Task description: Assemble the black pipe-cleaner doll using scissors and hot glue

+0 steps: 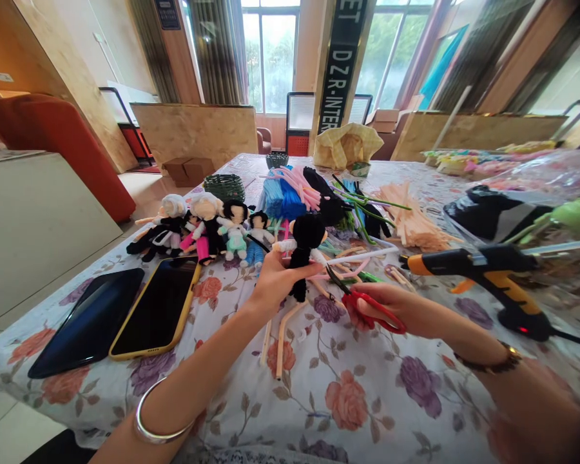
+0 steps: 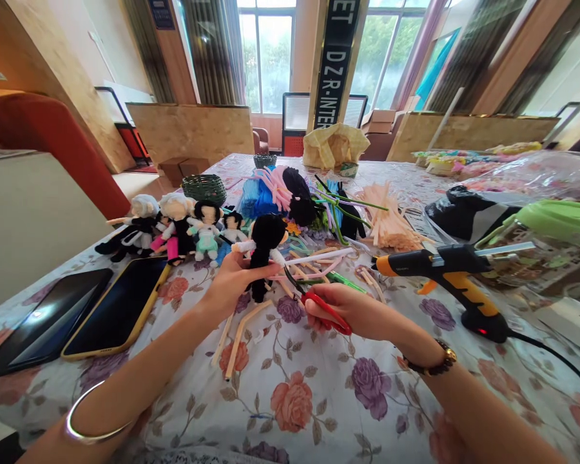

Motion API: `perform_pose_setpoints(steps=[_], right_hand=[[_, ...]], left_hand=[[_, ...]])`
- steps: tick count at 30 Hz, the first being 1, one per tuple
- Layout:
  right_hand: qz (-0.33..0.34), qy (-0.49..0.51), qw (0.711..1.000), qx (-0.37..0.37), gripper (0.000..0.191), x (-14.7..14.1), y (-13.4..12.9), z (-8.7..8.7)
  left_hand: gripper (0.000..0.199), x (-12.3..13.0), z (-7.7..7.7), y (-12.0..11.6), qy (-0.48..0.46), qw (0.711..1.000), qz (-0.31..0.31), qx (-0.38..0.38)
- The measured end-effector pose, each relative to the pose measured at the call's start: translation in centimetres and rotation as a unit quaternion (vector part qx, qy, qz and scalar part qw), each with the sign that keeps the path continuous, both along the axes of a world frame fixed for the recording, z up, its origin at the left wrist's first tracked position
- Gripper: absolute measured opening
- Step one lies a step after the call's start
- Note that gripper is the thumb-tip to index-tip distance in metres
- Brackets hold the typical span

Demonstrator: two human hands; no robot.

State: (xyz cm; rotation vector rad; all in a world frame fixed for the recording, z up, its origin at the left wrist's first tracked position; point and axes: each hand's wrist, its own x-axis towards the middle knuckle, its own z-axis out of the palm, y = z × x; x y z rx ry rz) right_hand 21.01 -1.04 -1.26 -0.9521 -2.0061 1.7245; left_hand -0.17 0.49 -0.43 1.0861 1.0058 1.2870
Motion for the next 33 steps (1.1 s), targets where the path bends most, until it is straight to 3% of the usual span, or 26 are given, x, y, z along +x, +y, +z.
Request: perform_pose_setpoints(steps=[16, 33], right_hand=[[0.008, -0.024, 0.999, 0.047, 0.04, 0.07, 0.09, -0.32], [0.003, -0.036, 0.999, 0.039, 0.041, -0.03, 0.06, -0.16]], left_hand=[[0.037, -0.08, 0.25, -0.05, 0.012, 0.999, -0.011, 0.029], [0.028, -0.52, 0.53, 0.1, 0.058, 0.997, -0.033, 0.037]])
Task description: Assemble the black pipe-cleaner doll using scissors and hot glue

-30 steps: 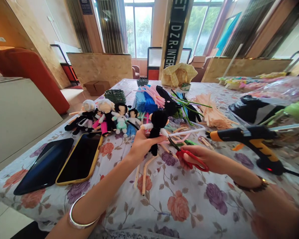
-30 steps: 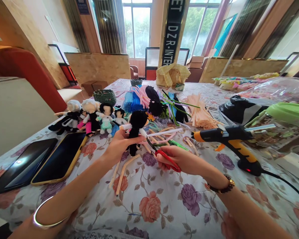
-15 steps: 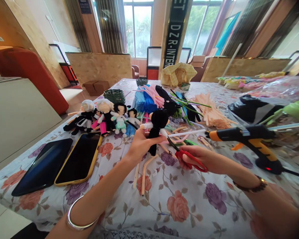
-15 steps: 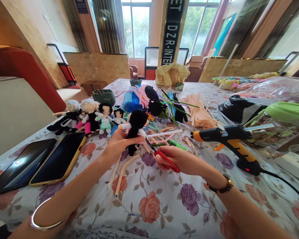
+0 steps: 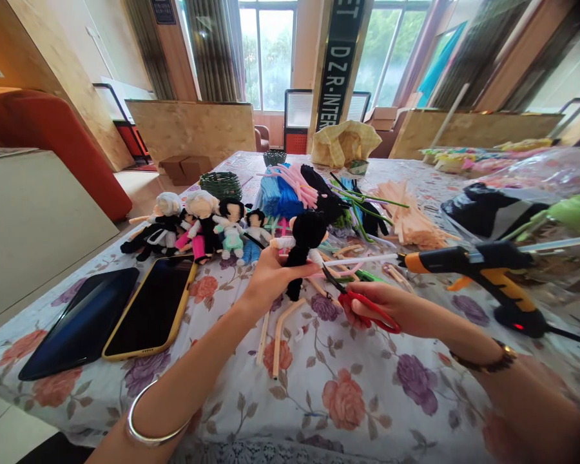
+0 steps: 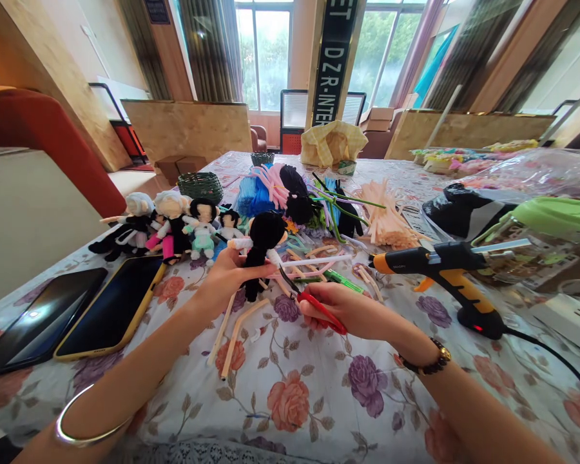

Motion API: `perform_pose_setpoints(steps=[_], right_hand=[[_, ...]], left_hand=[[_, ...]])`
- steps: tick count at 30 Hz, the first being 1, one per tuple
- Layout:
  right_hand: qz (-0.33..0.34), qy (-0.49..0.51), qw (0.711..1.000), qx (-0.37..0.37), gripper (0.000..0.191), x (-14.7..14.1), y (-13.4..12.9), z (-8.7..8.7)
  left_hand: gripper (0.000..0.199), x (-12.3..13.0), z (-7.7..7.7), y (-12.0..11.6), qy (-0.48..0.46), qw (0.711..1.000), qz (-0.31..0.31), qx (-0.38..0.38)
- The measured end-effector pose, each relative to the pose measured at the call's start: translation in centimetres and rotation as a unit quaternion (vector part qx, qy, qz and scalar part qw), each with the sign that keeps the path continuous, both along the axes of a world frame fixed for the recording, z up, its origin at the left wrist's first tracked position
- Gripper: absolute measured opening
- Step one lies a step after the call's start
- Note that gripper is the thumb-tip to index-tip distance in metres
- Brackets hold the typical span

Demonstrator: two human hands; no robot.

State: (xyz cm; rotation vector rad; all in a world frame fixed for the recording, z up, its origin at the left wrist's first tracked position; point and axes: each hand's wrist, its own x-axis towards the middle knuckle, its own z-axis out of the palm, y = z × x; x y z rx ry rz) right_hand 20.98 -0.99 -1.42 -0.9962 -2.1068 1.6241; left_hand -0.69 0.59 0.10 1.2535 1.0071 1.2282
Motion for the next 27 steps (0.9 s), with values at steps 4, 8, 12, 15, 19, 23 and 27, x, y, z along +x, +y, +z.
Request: perform_pose_setpoints(steps=[4, 8, 12, 15, 19, 23, 27], right_hand=[[0.001, -0.033, 0.999, 0.018, 0.045, -0.1, 0.0, 0.4], [-0.004, -0.07, 0.998, 0.0, 0.049, -0.2, -0.2, 1.2], [0.0, -0.076, 0.997, -0.012, 0.049, -0.1, -0.6, 2.0], [0.0, -0.084, 0.996, 0.007, 0.042, 0.1, -0.8, 2.2], [0.006, -0.094, 0.995, 0.039, 0.027, 0.3, -0.6, 2.2], [0.035, -0.121, 0.991, 0.034, 0.022, 0.2, -0.2, 2.8], [0.061, -0.147, 0.987, -0.014, 0.02, 0.0, 0.3, 3.6]], left_hand=[[0.027, -0.1, -0.1, 0.1, 0.012, 1.0, 0.006, 0.007], [0.028, -0.2, -0.1, 0.2, 0.021, 1.0, -0.006, 0.02], [0.034, -0.2, 0.0, 0.2, 0.022, 0.999, -0.033, 0.034], [0.033, -0.2, 0.1, 0.1, 0.013, 0.999, -0.039, 0.036], [0.031, -0.1, 0.0, 0.0, 0.005, 0.998, -0.042, 0.043], [0.03, -0.1, -0.3, 0.0, 0.003, 0.998, -0.039, 0.052], [0.033, -0.1, -0.6, 0.2, -0.011, 0.998, -0.036, 0.041]])
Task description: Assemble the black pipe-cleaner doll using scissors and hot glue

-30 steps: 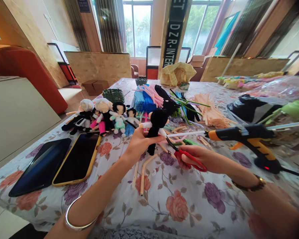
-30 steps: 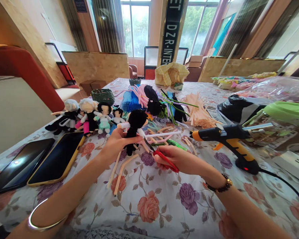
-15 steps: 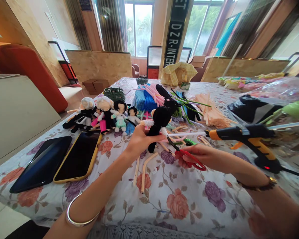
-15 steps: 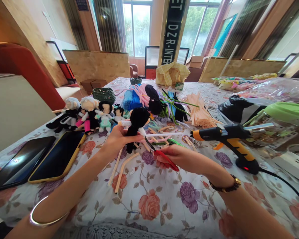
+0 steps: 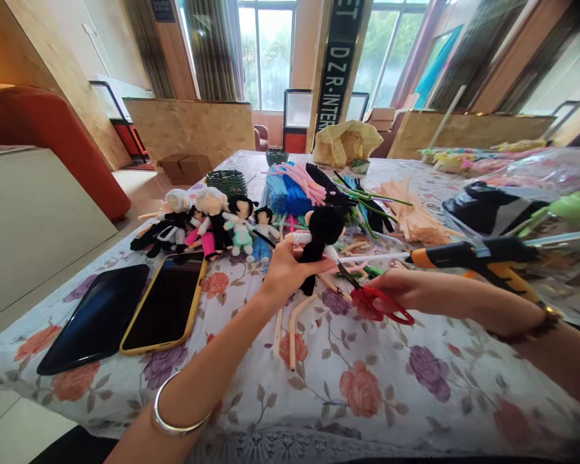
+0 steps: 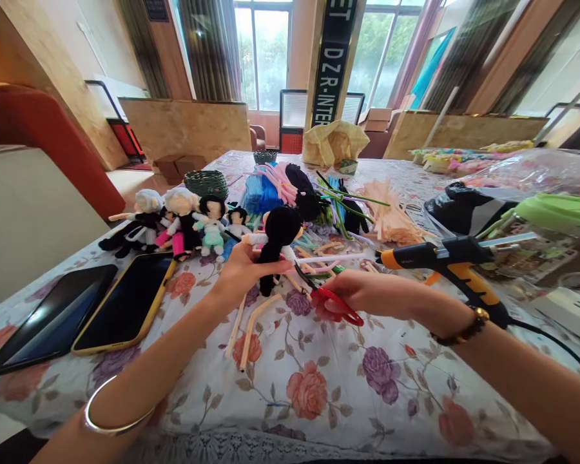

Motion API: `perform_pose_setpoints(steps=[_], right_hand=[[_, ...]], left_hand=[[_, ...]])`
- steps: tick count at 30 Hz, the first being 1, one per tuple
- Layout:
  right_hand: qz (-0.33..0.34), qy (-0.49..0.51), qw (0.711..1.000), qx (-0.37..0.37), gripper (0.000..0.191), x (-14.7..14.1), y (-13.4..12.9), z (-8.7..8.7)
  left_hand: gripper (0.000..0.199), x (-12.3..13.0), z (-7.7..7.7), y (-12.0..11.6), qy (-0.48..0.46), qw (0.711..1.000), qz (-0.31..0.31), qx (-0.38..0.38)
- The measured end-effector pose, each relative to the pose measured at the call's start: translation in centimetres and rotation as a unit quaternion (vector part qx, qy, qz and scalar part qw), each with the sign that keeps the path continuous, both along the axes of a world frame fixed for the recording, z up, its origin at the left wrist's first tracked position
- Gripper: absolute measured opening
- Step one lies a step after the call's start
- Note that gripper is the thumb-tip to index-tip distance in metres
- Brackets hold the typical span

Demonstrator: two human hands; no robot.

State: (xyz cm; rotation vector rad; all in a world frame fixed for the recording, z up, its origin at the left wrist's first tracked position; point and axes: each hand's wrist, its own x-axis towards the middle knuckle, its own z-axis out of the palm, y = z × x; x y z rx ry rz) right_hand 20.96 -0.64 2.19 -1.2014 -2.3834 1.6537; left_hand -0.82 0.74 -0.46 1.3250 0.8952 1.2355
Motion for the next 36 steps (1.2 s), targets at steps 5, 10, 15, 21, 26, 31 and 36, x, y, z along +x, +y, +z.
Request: perform_pose_setpoints(steps=[5, 10, 15, 21, 26, 31, 36], right_hand=[[0.005, 0.003, 0.998, -0.057, 0.02, 0.0, 1.0, 0.0], [0.016, -0.02, 0.996, -0.086, 0.016, -0.6, 1.8, 0.1], [-0.002, -0.028, 0.995, -0.1, 0.015, -1.2, 1.9, 0.3], [-0.025, -0.035, 0.996, -0.081, 0.011, -1.3, 2.1, -0.1], [-0.03, -0.044, 0.996, -0.07, 0.013, -1.6, 1.9, -0.2], [-0.047, -0.06, 0.995, -0.058, 0.019, -1.9, 1.8, -0.3], [-0.025, -0.029, 0.997, -0.07, 0.028, -1.2, 2.1, -0.8]], left_hand=[[0.038, 0.2, -0.5, 0.1, -0.028, 0.998, 0.042, -0.028], [0.039, 0.3, -0.8, 0.0, -0.053, 0.994, 0.073, -0.063], [0.042, 0.3, -1.1, 0.0, -0.066, 0.987, 0.103, -0.099], [0.042, 0.3, -1.1, 0.1, -0.053, 0.987, 0.116, -0.097], [0.043, 0.2, -1.1, 0.1, -0.042, 0.985, 0.124, -0.112], [0.042, 0.2, -0.9, 0.1, -0.028, 0.985, 0.126, -0.117], [0.042, 0.1, -0.8, 0.1, -0.028, 0.985, 0.118, -0.123]])
